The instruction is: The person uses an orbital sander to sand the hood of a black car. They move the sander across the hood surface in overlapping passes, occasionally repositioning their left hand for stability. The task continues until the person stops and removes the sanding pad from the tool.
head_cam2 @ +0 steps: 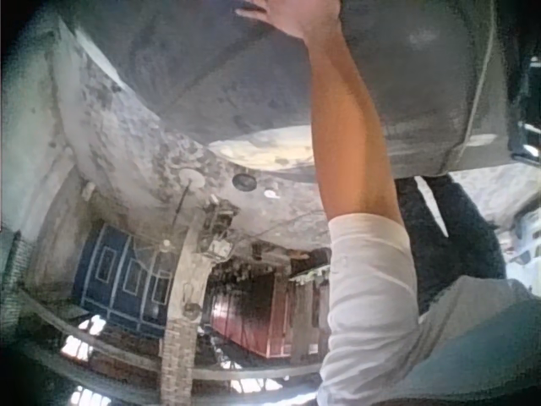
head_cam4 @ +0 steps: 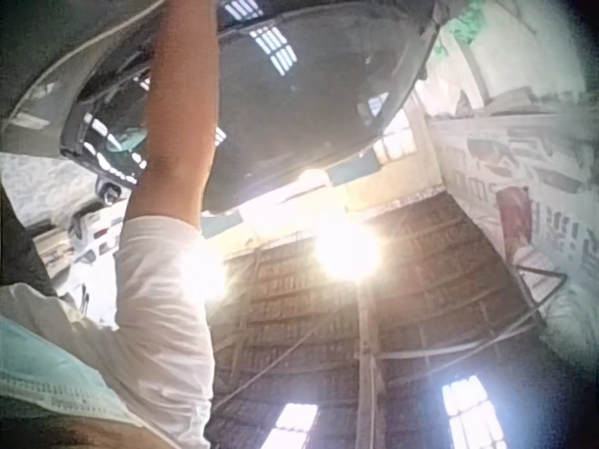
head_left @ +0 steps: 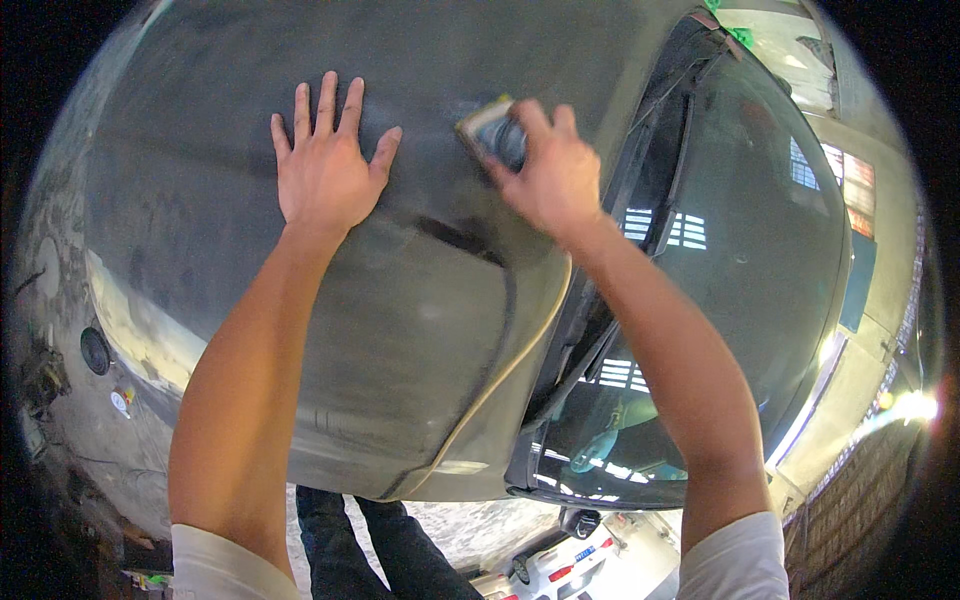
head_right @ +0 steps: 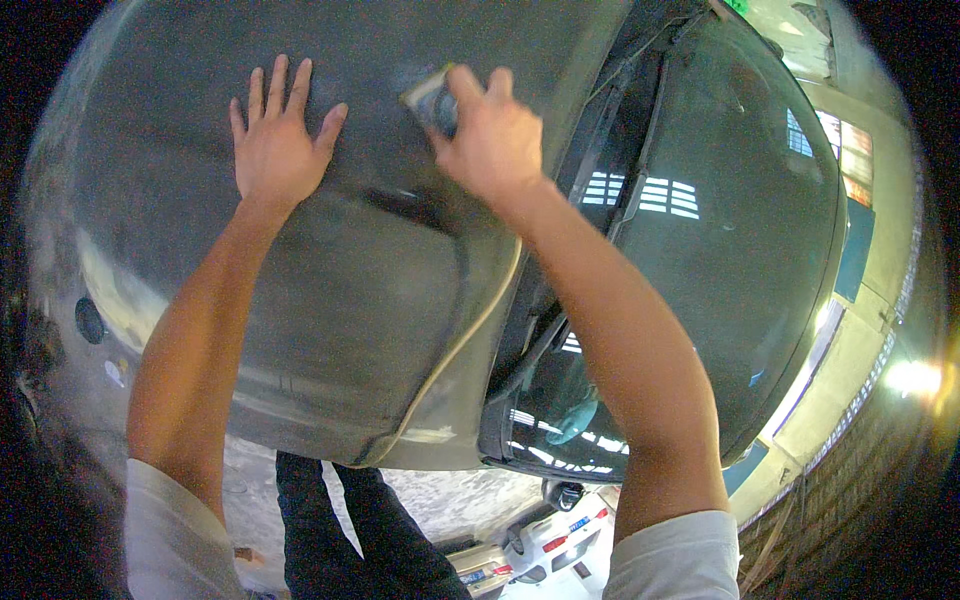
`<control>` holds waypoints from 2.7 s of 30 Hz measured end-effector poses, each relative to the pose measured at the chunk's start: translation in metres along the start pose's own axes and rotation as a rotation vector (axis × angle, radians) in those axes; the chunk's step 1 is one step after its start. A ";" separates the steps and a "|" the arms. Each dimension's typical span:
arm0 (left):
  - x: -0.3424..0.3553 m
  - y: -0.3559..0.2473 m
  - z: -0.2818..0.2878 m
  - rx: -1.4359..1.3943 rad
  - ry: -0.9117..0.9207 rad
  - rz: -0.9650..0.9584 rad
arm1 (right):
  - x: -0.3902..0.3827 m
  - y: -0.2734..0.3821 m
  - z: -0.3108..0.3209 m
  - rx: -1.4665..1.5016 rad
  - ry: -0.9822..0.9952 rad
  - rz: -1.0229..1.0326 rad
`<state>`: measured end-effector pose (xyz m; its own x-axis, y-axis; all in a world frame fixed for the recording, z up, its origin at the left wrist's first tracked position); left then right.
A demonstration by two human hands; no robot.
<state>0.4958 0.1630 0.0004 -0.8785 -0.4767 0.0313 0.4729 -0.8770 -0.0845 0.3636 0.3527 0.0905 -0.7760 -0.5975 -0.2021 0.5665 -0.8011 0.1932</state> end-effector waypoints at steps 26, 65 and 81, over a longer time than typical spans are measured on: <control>0.008 0.033 0.002 0.049 -0.002 -0.051 | 0.027 0.056 -0.006 -0.012 0.110 0.053; 0.003 0.034 0.009 -0.033 0.038 -0.059 | 0.007 0.038 0.003 0.045 0.075 -0.048; 0.005 0.032 0.002 -0.001 -0.031 -0.067 | -0.083 -0.001 0.003 -0.041 0.335 0.344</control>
<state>0.5067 0.1319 0.0000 -0.9059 -0.4181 0.0675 0.4127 -0.9072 -0.0818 0.4270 0.4033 0.1099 -0.4132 -0.8011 -0.4330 0.7904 -0.5517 0.2664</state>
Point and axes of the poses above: each hand's wrist, its own x-axis towards the middle knuckle, its own z-axis out of the back of the hand, y = z × x, the point moved 6 cm from there along x, towards the middle knuckle, and after that the axes turned 8 degrees about x, right-handed, at the moved point
